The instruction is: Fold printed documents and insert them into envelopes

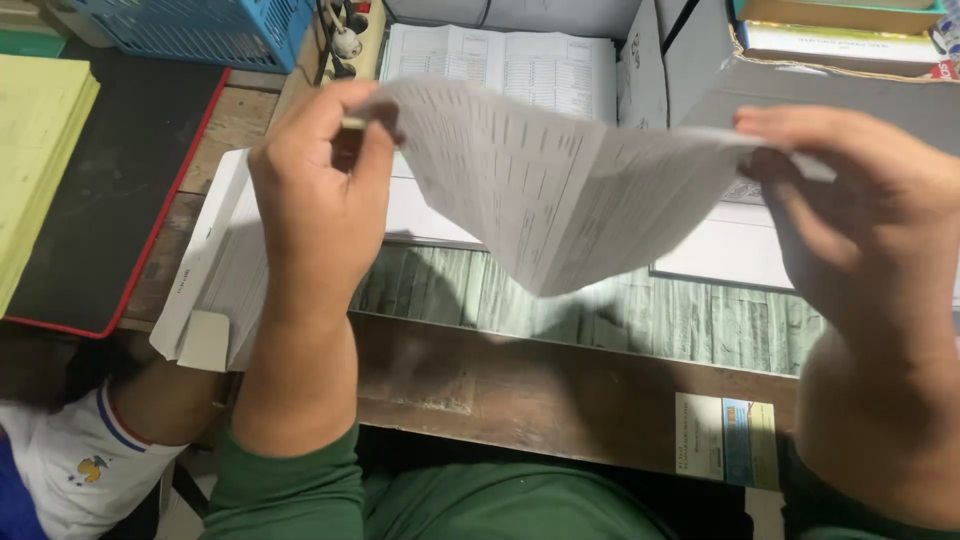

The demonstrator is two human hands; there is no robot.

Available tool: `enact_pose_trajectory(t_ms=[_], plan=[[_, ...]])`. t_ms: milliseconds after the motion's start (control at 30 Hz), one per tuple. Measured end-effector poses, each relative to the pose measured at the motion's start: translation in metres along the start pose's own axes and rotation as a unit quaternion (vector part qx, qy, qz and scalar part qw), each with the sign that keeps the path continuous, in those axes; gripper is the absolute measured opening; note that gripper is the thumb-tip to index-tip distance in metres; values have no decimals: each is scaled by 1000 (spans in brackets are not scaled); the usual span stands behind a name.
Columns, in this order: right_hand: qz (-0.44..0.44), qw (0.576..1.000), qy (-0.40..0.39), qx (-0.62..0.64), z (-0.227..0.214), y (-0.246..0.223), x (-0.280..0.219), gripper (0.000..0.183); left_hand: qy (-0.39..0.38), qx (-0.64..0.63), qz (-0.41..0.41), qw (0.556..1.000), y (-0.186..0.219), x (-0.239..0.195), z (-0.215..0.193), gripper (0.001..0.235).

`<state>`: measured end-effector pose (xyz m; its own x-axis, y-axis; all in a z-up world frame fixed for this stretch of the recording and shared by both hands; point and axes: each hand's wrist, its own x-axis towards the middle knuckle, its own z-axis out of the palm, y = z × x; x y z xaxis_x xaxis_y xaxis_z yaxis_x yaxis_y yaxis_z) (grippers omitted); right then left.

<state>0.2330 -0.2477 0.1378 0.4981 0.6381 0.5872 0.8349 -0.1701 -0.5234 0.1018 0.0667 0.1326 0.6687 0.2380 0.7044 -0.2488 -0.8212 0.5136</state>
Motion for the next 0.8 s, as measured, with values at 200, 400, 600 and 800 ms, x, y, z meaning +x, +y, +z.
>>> enact_pose_trajectory(t_ms=[200, 400, 600, 800], plan=[[-210, 949, 200, -121, 45, 39, 45, 15, 187, 29, 123, 974, -43, 11, 31, 29], [-197, 959, 125, -161, 111, 94, 47, 27, 59, 181, 52, 980, -117, -14, 72, 37], [-91, 969, 40, -226, 169, 145, 26, 39, -15, 275, -30, 961, -189, -36, 109, 29], [-18, 973, -29, -230, 187, 156, 17, 39, -63, 350, -81, 931, -212, -48, 124, 17]])
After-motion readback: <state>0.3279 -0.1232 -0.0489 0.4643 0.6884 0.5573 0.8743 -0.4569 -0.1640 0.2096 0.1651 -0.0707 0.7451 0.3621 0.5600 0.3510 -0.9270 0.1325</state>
